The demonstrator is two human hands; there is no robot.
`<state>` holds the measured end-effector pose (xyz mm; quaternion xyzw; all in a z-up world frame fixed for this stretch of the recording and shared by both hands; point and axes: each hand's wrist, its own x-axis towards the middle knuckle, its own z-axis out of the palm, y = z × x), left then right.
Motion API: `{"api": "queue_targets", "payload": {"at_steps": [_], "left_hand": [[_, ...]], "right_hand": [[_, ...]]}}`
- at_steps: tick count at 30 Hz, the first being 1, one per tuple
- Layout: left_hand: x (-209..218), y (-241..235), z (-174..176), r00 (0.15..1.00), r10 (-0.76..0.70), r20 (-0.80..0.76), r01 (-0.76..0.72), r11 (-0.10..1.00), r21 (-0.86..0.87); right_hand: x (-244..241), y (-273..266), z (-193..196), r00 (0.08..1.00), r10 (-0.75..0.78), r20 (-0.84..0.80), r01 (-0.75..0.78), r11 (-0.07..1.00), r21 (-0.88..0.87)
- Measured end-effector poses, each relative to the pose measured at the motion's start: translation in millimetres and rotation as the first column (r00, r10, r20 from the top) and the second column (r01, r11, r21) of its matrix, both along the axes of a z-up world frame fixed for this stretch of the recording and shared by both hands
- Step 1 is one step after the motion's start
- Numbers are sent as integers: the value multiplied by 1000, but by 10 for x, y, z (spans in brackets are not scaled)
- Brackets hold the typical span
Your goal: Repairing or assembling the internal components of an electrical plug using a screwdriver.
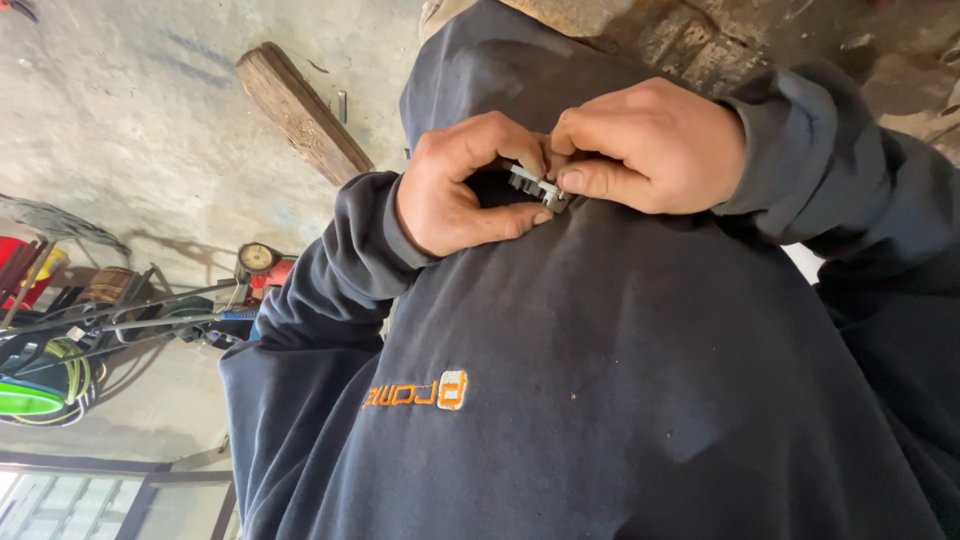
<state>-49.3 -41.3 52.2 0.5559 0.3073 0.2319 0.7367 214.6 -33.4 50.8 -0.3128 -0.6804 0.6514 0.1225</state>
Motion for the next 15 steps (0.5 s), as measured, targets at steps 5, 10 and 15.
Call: {"api": "queue_targets", "payload": {"at_steps": [5, 10, 15], "left_hand": [[-2, 11, -3, 997, -15, -70, 17, 999, 30], [-4, 108, 29, 993, -86, -86, 84, 996, -29], [-89, 58, -101, 1000, -12, 16, 11, 999, 32]], "right_hand": [[-36, 161, 5, 987, 126, 101, -109, 981, -159], [0, 226, 87, 974, 150, 172, -99, 957, -274], [646, -44, -300, 907, -404, 118, 381, 907, 178]]}}
